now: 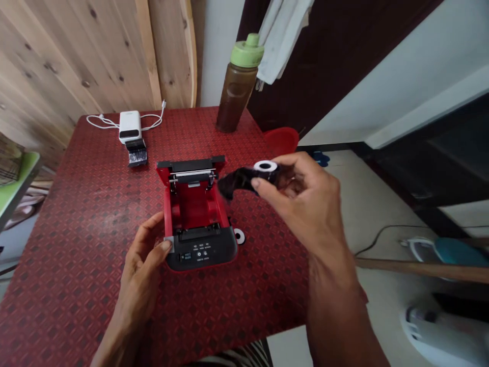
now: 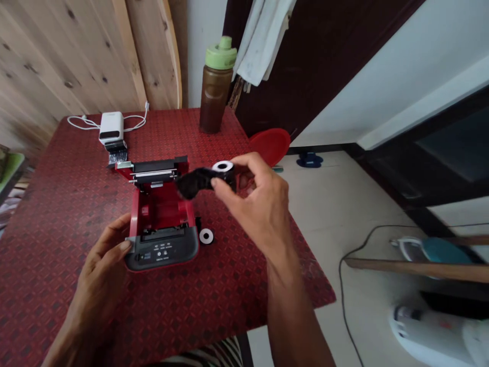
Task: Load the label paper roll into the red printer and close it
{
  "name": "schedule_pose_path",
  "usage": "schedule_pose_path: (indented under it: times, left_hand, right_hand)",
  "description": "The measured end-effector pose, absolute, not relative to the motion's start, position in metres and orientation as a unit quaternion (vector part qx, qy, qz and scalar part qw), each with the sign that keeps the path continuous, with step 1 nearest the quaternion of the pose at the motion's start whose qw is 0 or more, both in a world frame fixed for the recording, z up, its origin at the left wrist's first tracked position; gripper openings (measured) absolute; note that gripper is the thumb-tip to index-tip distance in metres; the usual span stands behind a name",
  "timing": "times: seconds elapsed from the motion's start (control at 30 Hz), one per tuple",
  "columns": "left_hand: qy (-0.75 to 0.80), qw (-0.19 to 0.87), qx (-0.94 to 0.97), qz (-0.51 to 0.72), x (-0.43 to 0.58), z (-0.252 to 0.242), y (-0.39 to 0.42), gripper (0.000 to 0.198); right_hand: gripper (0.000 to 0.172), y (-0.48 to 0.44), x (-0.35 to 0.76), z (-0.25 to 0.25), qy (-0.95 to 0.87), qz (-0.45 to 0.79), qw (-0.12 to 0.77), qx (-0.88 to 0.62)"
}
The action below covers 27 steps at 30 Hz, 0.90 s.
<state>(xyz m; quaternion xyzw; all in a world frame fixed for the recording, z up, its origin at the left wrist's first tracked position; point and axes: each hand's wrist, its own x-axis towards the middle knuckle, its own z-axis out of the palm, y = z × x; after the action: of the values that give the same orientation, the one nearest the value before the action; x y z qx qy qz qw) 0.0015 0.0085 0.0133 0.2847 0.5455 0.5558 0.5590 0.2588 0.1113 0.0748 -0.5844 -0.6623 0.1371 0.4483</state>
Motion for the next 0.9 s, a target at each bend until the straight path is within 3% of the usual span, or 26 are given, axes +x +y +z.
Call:
schedule_pose_path:
  times: [0.1, 0.27, 0.6, 0.9]
  left_hand:
    - [0.547, 0.554, 0.286, 0.559, 0.002, 0.011, 0.009, 0.059]
    - [0.559, 0.536, 0.301, 0.556, 0.003, 0.01, 0.008, 0.058]
    - [0.561, 0.533, 0.277, 0.57, 0.005, 0.015, 0.012, 0.056]
    - [0.56, 0.539, 0.275, 0.566, 0.006, 0.018, 0.012, 0.061]
  right_hand:
    - [0.027, 0.138, 0.267, 0.04, -0.58, 0.139, 0.473, -0.648]
    - [0.024, 0.151, 0.247, 0.004, -0.616, 0.17, 0.429, -0.638]
    - [0.013, 0.127, 0.241, 0.002, -0.731, 0.306, 0.284, -0.54]
    - [0.035, 0.112, 0.254, 0.008, -0.74, 0.326, 0.26, -0.527]
